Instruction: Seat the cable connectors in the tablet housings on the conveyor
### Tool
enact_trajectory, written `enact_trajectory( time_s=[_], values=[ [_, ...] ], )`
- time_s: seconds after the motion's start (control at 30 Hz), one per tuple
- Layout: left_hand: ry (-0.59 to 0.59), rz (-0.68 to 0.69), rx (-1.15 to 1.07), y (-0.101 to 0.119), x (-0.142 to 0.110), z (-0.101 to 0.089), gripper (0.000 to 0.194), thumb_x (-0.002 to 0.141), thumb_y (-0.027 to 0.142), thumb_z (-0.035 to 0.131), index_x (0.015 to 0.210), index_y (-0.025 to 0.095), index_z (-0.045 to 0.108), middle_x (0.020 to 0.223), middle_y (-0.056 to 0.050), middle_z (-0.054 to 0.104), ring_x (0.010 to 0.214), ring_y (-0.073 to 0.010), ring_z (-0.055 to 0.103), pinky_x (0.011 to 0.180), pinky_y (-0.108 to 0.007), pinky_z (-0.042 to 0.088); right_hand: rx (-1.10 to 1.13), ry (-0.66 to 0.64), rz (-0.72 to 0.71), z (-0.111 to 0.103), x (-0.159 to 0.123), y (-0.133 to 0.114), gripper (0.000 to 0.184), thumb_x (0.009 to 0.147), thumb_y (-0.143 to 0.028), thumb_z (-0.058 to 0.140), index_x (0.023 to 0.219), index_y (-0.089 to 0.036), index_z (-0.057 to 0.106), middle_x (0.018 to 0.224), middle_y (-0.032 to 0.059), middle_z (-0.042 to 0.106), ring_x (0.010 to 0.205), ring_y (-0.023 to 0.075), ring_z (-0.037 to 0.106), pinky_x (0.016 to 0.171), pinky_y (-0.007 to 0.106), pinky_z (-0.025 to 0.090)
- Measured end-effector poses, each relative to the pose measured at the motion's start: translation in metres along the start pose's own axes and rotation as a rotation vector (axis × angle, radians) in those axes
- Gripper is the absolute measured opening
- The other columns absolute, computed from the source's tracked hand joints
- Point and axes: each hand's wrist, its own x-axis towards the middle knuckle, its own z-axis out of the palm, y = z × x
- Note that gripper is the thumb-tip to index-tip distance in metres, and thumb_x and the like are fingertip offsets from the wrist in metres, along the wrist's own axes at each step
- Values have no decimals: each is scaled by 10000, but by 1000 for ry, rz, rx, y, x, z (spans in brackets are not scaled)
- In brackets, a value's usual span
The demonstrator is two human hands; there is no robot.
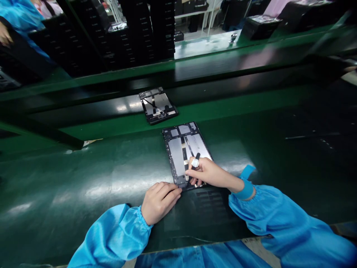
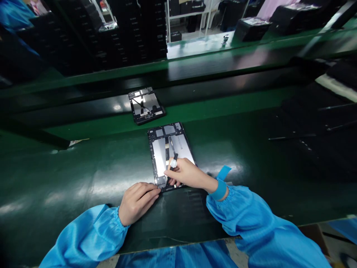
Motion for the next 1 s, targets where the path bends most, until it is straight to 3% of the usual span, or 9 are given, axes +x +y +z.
enact_trajectory(
  time_s=[0.23, 0.4, 0.6, 0.77, 1.0],
  values=[
    [-92, 90, 120, -1, -4, -4, 324, 910, 129, 550, 1226, 198, 579, 1067, -48, 619, 933, -160, 547, 749, -282, 428, -13, 3, 6, 1, 1, 0, 239, 836, -368, 628, 799, -166, 507, 636, 29, 665, 602, 188, 690, 463, 218, 534],
    [-145, 66, 160, 1, -2, -7, 298, 949, 138, 476, 1213, 217, 590, 1070, -54, 603, 924, -159, 531, 741, -282, 405, 18, 37, 7, -3, -3, -2, 246, 820, -365, 649, 813, -159, 517, 638, 28, 652, 630, 199, 693, 482, 227, 540],
    [-138, 21, 143, 1, -1, -4, 270, 934, 157, 515, 1165, 255, 618, 1038, -45, 585, 878, -132, 530, 743, -263, 412, -65, 200, -62, -12, -26, 5, 212, 859, -352, 630, 819, -159, 552, 706, 24, 625, 687, 176, 677, 540, 218, 525],
    [-109, 7, 124, 1, -2, -2, 262, 916, 164, 549, 1149, 254, 625, 1016, -43, 589, 865, -133, 533, 726, -259, 413, -157, 205, -116, -11, -31, 10, 237, 880, -382, 618, 810, -158, 591, 764, 36, 623, 695, 164, 654, 593, 234, 514],
    [-83, 2, 80, 0, -1, 0, 245, 913, 172, 554, 1135, 239, 631, 1067, -57, 587, 930, -153, 541, 768, -274, 445, -24, 186, -86, -10, -28, 13, 220, 861, -361, 649, 827, -155, 579, 711, 21, 630, 691, 173, 677, 548, 221, 482]
  ],
)
